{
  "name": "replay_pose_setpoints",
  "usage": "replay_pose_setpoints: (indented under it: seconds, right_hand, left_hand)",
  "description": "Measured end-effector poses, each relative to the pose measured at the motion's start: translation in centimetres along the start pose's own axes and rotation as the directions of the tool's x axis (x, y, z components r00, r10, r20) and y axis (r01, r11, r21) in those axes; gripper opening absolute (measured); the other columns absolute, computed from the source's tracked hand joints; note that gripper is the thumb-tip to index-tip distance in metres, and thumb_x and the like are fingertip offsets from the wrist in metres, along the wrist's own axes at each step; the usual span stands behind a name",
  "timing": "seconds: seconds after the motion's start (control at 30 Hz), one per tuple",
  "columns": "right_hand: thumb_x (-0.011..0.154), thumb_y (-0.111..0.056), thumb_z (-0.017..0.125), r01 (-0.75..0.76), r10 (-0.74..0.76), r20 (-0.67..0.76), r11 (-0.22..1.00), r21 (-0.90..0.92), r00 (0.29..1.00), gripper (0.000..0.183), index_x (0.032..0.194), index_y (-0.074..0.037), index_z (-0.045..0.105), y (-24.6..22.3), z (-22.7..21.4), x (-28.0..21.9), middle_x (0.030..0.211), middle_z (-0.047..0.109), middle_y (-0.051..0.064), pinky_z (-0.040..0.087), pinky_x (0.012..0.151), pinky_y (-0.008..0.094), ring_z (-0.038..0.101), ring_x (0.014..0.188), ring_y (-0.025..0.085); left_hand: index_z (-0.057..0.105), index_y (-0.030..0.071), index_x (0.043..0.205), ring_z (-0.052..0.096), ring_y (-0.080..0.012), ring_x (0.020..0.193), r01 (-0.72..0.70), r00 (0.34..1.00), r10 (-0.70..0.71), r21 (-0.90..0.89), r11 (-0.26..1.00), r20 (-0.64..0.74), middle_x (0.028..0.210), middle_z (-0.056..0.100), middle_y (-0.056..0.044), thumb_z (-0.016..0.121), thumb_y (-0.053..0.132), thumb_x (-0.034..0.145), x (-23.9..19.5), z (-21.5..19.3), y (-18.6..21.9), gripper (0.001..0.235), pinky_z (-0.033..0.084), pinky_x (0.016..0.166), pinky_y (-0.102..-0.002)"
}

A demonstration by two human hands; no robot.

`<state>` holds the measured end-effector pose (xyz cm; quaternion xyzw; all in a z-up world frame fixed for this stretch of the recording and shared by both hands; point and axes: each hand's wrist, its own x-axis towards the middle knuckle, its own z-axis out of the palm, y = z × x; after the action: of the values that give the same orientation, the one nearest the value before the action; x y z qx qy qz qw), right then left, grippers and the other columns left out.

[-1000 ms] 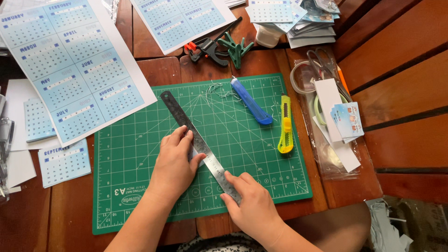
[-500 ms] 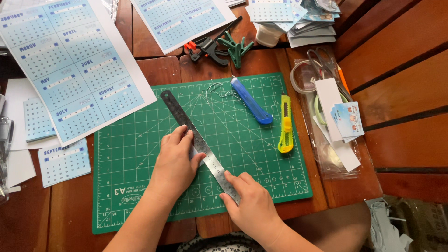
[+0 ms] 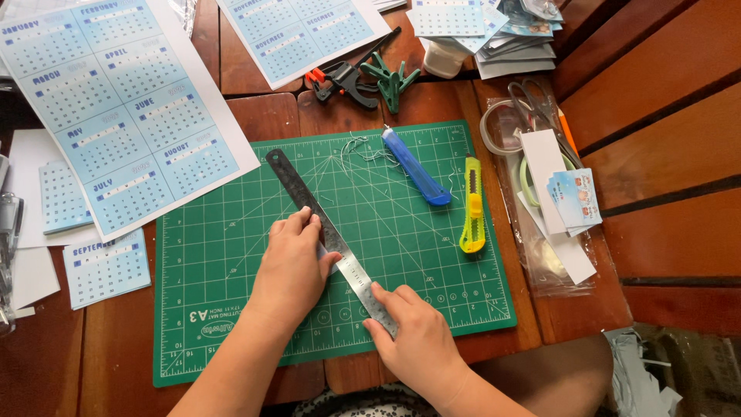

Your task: The person uses a metal ruler and a blue utility knife to cut printed calendar sheets on a green cutting mat. They align the ruler, score the paper multiple times, and separate individual calendar sections. The person handles the cut pieces and places them aside.

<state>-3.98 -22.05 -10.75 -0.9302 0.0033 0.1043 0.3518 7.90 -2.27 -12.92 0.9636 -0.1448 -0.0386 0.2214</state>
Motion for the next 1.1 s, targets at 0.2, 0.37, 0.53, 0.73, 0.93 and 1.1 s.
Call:
replay_pose_setpoints:
  seconds: [0.2,0.37,0.53,0.73,0.93,1.1]
  right_hand:
    - [0.087,-0.029,0.077,0.034,-0.033,-0.02,0.999,0.004,0.999,0.054,0.136,-0.013,0.064,0.2,0.2,-0.1,0.1,0.065,-0.001,0.056,0.063,0.039,0.068,0.078,0.023]
    - [0.086,-0.029,0.077,0.045,-0.045,-0.028,0.999,-0.007,0.999,0.054,0.136,-0.013,0.064,0.2,0.2,-0.1,0.099,0.065,-0.001,0.056,0.063,0.04,0.067,0.077,0.023]
    - [0.086,-0.028,0.078,0.052,-0.052,-0.023,0.999,-0.016,0.998,0.054,0.136,-0.012,0.063,0.1,0.2,0.0,0.099,0.064,-0.001,0.056,0.061,0.04,0.067,0.076,0.023]
    - [0.086,-0.03,0.078,0.022,-0.022,-0.011,1.0,-0.015,1.0,0.055,0.137,-0.015,0.064,0.0,0.1,0.0,0.097,0.063,-0.002,0.056,0.062,0.041,0.067,0.075,0.023]
    - [0.085,-0.032,0.078,-0.013,0.013,0.009,0.999,-0.033,1.0,0.057,0.138,-0.016,0.063,-0.1,0.1,0.2,0.096,0.061,-0.001,0.056,0.061,0.042,0.067,0.076,0.024]
    - [0.084,-0.038,0.078,-0.089,0.092,0.045,0.993,-0.074,0.995,0.055,0.136,-0.025,0.065,-0.6,-0.5,0.2,0.095,0.06,-0.004,0.056,0.064,0.043,0.068,0.078,0.025]
  left_hand:
    - [0.059,-0.004,0.135,0.048,-0.0443,0.126,-0.035,0.998,0.032,-0.05,0.998,-0.058,0.145,0.054,-0.023,0.08,0.029,0.083,-0.3,0.4,-0.6,0.066,0.044,0.108,-0.052]
    - [0.058,-0.004,0.137,0.048,-0.0434,0.126,-0.031,0.998,0.028,-0.06,0.998,-0.061,0.146,0.054,-0.022,0.081,0.028,0.083,-0.4,0.1,-0.4,0.067,0.044,0.109,-0.051]
    - [0.058,-0.005,0.137,0.049,-0.0433,0.124,-0.034,0.997,0.031,-0.048,0.998,-0.066,0.145,0.054,-0.022,0.081,0.028,0.082,-0.4,0.1,-0.3,0.068,0.045,0.108,-0.051]
    - [0.058,-0.004,0.135,0.049,-0.0448,0.124,-0.028,0.999,0.028,0.002,1.0,-0.028,0.145,0.054,-0.022,0.079,0.028,0.083,0.0,0.1,-0.1,0.065,0.044,0.108,-0.052]
    - [0.059,0.0,0.116,0.048,-0.0368,0.122,0.082,0.988,-0.092,0.081,0.993,0.125,0.145,0.048,-0.013,0.083,0.03,0.082,0.7,-1.6,1.7,0.051,0.054,0.093,-0.051]
    - [0.061,-0.001,0.116,0.047,-0.0389,0.127,0.083,0.986,-0.092,0.069,0.994,0.14,0.15,0.047,-0.015,0.084,0.03,0.081,0.9,-1.6,1.6,0.052,0.054,0.094,-0.052]
